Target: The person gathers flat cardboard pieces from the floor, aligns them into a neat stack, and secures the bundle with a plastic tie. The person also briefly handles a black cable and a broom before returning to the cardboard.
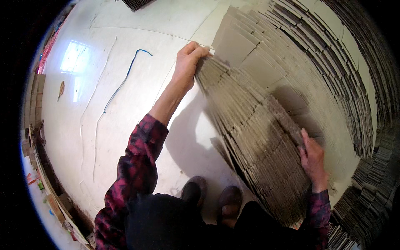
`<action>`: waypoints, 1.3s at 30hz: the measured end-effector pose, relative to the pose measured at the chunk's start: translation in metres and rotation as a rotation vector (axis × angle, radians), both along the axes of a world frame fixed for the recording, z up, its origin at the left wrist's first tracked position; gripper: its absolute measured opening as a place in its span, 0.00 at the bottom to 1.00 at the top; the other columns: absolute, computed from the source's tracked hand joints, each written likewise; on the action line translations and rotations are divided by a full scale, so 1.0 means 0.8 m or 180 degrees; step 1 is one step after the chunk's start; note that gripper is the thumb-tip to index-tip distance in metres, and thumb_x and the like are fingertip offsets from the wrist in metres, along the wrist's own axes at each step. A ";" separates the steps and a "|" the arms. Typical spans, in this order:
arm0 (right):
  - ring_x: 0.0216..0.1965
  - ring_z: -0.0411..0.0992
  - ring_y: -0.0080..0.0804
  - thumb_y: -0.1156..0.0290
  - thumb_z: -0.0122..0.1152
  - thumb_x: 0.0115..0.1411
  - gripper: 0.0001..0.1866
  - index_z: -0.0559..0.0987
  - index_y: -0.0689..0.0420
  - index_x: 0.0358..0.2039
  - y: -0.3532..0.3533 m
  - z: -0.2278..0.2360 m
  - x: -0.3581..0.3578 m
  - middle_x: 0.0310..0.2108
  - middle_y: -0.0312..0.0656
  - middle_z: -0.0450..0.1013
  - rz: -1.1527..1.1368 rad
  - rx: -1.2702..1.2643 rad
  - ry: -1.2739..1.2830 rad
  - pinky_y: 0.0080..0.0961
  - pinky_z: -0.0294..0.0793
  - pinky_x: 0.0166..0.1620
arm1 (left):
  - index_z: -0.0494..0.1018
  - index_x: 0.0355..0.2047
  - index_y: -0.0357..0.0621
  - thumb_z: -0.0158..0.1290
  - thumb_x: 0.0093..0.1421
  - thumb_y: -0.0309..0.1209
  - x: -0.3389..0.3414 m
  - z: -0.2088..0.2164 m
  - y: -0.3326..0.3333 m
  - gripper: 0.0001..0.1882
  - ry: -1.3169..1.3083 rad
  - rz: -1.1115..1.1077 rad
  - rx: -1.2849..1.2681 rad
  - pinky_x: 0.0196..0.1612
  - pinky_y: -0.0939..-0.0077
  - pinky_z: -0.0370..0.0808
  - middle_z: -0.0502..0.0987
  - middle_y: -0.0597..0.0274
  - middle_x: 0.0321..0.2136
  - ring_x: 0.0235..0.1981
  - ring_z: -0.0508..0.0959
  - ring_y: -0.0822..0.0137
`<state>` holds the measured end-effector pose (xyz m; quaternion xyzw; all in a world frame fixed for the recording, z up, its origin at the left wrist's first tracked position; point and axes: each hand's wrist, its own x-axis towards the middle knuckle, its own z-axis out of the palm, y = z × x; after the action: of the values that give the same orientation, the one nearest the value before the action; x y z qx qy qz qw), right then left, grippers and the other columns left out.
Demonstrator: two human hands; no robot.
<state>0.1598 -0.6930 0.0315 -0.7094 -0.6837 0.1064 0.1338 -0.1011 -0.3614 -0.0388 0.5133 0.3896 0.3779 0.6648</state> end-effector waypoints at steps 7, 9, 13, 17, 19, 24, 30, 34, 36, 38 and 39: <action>0.39 0.69 0.47 0.74 0.61 0.52 0.29 0.66 0.58 0.56 0.001 0.010 0.032 0.42 0.50 0.70 -0.0253 0.0658 -0.0840 0.38 0.69 0.42 | 0.67 0.24 0.42 0.47 0.52 0.25 -0.012 0.005 -0.018 0.02 -0.0085 0.0088 0.0004 0.25 0.82 0.72 0.75 0.58 0.21 0.19 0.72 0.75; 0.46 0.65 0.47 0.73 0.61 0.53 0.28 0.66 0.59 0.55 0.017 0.008 0.037 0.49 0.50 0.65 -0.0608 0.0406 -0.0874 0.38 0.67 0.46 | 0.67 0.24 0.42 0.47 0.52 0.25 -0.005 0.007 -0.017 0.02 -0.0186 0.0064 -0.0139 0.25 0.82 0.73 0.75 0.58 0.21 0.19 0.72 0.75; 0.45 0.64 0.45 0.73 0.63 0.52 0.28 0.67 0.60 0.55 0.025 -0.004 0.044 0.46 0.48 0.65 -0.0873 0.0272 -0.0800 0.39 0.66 0.46 | 0.67 0.24 0.42 0.48 0.52 0.25 -0.004 -0.002 -0.014 0.02 -0.0315 0.0047 -0.0187 0.28 0.80 0.74 0.74 0.58 0.21 0.21 0.73 0.74; 0.44 0.64 0.45 0.73 0.64 0.51 0.28 0.67 0.59 0.53 0.018 -0.003 0.040 0.45 0.47 0.65 -0.0854 0.0010 -0.0733 0.40 0.65 0.45 | 0.68 0.28 0.40 0.48 0.52 0.25 -0.006 -0.005 -0.013 0.03 -0.0289 0.0110 -0.0073 0.29 0.80 0.74 0.74 0.57 0.25 0.24 0.73 0.73; 0.45 0.64 0.45 0.73 0.64 0.50 0.27 0.69 0.59 0.51 0.010 -0.005 0.040 0.45 0.48 0.65 -0.0766 -0.0050 -0.0774 0.39 0.65 0.46 | 0.69 0.33 0.37 0.48 0.52 0.25 -0.005 -0.007 -0.014 0.08 -0.0186 0.0174 -0.0021 0.33 0.80 0.74 0.75 0.56 0.32 0.28 0.74 0.73; 0.44 0.67 0.46 0.77 0.65 0.48 0.26 0.71 0.58 0.49 0.011 -0.001 0.032 0.45 0.49 0.68 -0.0522 0.0302 -0.0564 0.37 0.67 0.46 | 0.62 0.54 0.35 0.47 0.57 0.30 0.002 0.009 -0.016 0.25 0.0076 -0.0016 0.0228 0.46 0.79 0.70 0.66 0.54 0.53 0.44 0.71 0.70; 0.40 0.72 0.46 0.81 0.62 0.47 0.31 0.69 0.56 0.54 0.019 0.000 0.031 0.40 0.51 0.72 -0.0370 -0.0032 0.0250 0.34 0.72 0.44 | 0.61 0.57 0.36 0.49 0.61 0.40 0.017 0.002 -0.005 0.28 -0.0061 -0.0228 0.0253 0.51 0.79 0.66 0.68 0.53 0.53 0.48 0.70 0.67; 0.38 0.73 0.47 0.82 0.61 0.47 0.32 0.68 0.55 0.55 0.007 0.006 0.018 0.37 0.51 0.73 -0.0215 -0.0449 0.0398 0.36 0.72 0.42 | 0.69 0.46 0.36 0.49 0.61 0.40 -0.002 0.002 -0.015 0.20 0.0166 0.0043 0.0269 0.48 0.76 0.67 0.73 0.58 0.41 0.45 0.70 0.69; 0.36 0.73 0.47 0.81 0.62 0.46 0.30 0.70 0.56 0.54 -0.003 0.009 -0.009 0.36 0.50 0.73 -0.0190 -0.0408 0.0390 0.37 0.72 0.40 | 0.71 0.40 0.38 0.50 0.59 0.40 -0.037 -0.005 -0.023 0.17 0.0220 0.0045 0.0396 0.44 0.75 0.69 0.74 0.57 0.38 0.39 0.72 0.71; 0.35 0.72 0.47 0.80 0.62 0.47 0.29 0.70 0.57 0.52 -0.008 0.012 -0.023 0.36 0.50 0.73 -0.0026 -0.0431 0.0417 0.38 0.73 0.40 | 0.71 0.35 0.39 0.51 0.58 0.38 -0.054 -0.006 -0.035 0.14 0.0054 0.0012 0.0212 0.40 0.76 0.72 0.75 0.57 0.35 0.34 0.73 0.72; 0.35 0.72 0.47 0.80 0.62 0.47 0.28 0.71 0.58 0.52 -0.010 0.012 -0.026 0.35 0.49 0.73 0.0056 -0.0442 0.0433 0.38 0.73 0.39 | 0.70 0.33 0.40 0.51 0.57 0.38 -0.056 -0.005 -0.040 0.13 -0.0099 0.0061 0.0012 0.38 0.77 0.72 0.75 0.57 0.34 0.32 0.73 0.73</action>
<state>0.1393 -0.7013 0.0411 -0.7021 -0.6702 0.2026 0.1294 -0.1457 -0.3938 -0.0432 0.5050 0.3834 0.3929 0.6661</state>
